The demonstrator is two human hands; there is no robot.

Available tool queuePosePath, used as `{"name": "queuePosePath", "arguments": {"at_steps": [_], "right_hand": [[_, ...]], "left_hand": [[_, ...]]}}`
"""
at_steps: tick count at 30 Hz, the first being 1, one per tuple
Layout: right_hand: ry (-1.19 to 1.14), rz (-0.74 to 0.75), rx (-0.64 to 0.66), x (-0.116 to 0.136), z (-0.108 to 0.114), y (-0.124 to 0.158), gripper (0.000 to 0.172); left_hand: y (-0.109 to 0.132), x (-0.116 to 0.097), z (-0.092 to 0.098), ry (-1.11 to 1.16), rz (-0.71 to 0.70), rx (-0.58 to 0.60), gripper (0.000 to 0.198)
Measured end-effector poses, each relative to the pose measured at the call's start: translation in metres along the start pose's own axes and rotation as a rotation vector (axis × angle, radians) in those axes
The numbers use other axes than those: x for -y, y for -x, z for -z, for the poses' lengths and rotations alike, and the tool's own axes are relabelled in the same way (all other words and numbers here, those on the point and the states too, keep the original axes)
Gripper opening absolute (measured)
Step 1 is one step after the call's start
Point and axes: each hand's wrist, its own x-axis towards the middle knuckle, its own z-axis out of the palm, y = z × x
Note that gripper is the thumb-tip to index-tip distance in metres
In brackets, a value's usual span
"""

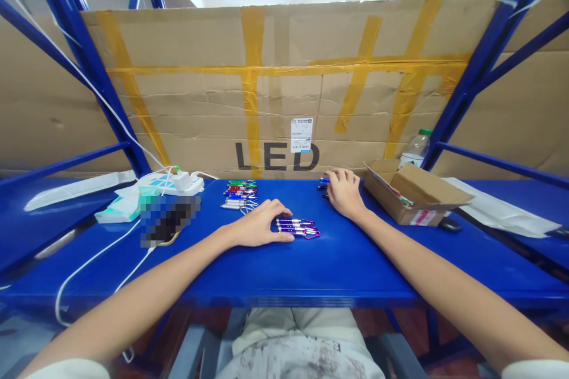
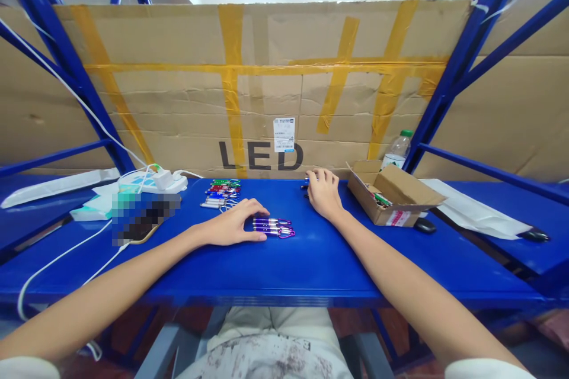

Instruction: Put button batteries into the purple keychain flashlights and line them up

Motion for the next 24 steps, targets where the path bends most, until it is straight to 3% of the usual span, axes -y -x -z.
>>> {"name": "queuePosePath", "arguments": {"at_steps": [4,12,17,24], "right_hand": [[0.027,0.008,-0.035,0.002,-0.002,0.001,0.049],[0.056,0.087,-0.106,0.003,-0.004,0.000,0.039],[0.104,0.250,-0.190,0.001,-0.008,-0.001,0.039],[0.207,0.523,-0.200,-0.002,-0.015,-0.013,0.036]], "left_hand": [[0.000,0.001,-0.001,-0.020,-0.001,0.008,0.065],[-0.002,0.003,-0.007,-0.079,-0.026,-0.013,0.043],[-0.004,0.003,-0.010,-0.087,-0.048,-0.035,0.041],[-0.005,0.004,-0.010,-0.118,-0.051,-0.019,0.043]]}}
